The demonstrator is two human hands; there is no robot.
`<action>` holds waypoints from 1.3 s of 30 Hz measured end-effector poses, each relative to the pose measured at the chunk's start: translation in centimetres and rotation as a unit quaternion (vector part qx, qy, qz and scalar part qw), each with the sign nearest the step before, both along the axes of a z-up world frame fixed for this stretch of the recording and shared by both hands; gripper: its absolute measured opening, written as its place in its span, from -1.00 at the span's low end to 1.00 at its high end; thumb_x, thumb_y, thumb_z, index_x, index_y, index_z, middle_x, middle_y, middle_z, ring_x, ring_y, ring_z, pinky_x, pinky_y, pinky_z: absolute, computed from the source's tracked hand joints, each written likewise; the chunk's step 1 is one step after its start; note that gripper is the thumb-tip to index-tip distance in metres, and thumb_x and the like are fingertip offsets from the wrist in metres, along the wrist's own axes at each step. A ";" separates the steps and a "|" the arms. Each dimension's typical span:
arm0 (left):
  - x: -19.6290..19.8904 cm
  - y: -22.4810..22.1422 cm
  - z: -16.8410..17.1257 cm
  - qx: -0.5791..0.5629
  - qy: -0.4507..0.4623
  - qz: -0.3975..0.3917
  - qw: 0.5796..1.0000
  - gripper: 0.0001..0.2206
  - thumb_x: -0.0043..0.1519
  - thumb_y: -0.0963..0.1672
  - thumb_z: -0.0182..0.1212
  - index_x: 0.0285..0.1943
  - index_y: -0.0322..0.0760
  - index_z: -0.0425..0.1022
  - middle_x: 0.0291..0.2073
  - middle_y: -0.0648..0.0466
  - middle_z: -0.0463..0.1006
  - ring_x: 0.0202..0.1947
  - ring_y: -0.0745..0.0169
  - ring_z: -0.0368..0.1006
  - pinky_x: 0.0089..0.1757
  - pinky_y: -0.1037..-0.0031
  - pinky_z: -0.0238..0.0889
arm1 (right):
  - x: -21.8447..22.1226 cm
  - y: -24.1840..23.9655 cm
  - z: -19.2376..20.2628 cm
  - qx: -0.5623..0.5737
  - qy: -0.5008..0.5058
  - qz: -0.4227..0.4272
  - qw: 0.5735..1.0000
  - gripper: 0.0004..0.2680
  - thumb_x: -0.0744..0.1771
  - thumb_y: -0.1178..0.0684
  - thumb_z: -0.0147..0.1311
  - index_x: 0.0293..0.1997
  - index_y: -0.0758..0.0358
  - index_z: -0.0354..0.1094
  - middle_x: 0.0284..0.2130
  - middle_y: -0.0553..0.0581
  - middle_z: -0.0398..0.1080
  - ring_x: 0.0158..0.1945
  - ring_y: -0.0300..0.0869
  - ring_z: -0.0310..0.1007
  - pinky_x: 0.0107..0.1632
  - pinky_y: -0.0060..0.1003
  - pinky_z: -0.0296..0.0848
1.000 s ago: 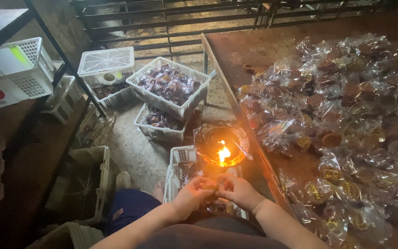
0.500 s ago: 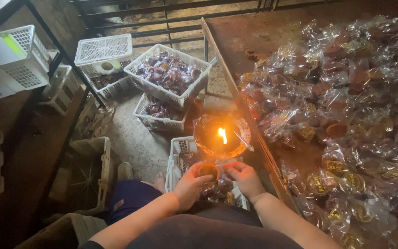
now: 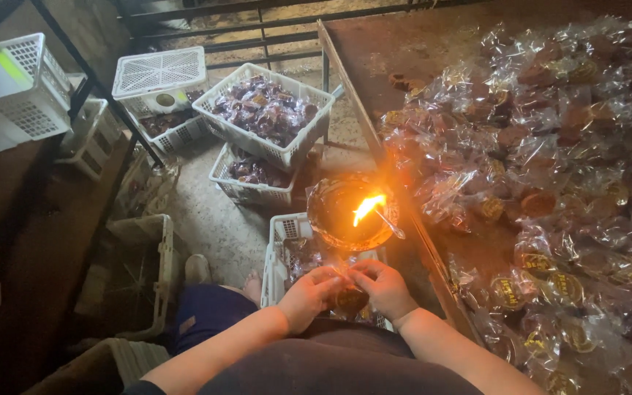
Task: Sealing small plastic bags containing pastries by holding the open end over a flame and then placing them in a crate.
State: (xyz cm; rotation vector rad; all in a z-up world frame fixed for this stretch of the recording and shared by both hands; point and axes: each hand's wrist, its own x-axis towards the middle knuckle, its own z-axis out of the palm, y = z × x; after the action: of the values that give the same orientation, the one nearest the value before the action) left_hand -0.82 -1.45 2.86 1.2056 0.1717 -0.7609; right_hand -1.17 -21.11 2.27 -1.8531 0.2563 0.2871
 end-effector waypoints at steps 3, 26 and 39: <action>0.5 0.4 -2.5 -0.068 -0.012 0.039 0.997 -0.88 0.31 -0.10 0.24 -0.03 -0.12 0.45 -0.13 -0.05 0.59 -0.18 0.17 0.51 -0.19 0.43 0.37 | -0.5 0.3 0.5 0.054 -0.061 0.133 0.988 -0.58 0.30 -0.36 -0.07 0.01 0.09 0.59 -0.01 0.08 0.61 0.12 -0.14 0.53 0.26 -0.16 0.36; 0.0 0.1 3.4 0.090 -0.009 -0.056 0.994 -0.65 0.30 -0.16 0.17 0.28 -0.24 0.33 -0.38 0.00 0.49 -0.46 0.32 0.40 -0.36 0.59 0.33 | 0.7 0.5 1.2 0.180 0.071 0.019 0.981 -0.78 0.39 -0.02 -0.09 0.12 0.13 0.34 -0.07 0.23 0.51 -0.03 -0.08 0.52 0.05 -0.21 0.46; -0.5 0.5 -0.8 0.131 -0.235 -0.045 0.962 -0.83 0.18 -0.22 0.31 -0.12 -0.15 0.45 0.08 -0.01 0.56 -0.08 0.08 0.60 -0.10 0.38 0.56 | 0.4 0.0 3.9 0.116 0.187 0.005 0.976 -0.72 0.33 0.08 0.14 0.18 0.13 0.32 -0.01 0.14 0.37 -0.21 -0.15 0.44 -0.17 -0.32 0.47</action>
State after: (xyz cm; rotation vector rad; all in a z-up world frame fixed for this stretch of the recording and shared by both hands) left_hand -1.32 -0.95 2.10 1.6227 -0.1828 -0.5204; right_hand -0.81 -21.08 6.13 -1.5607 0.4510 0.6476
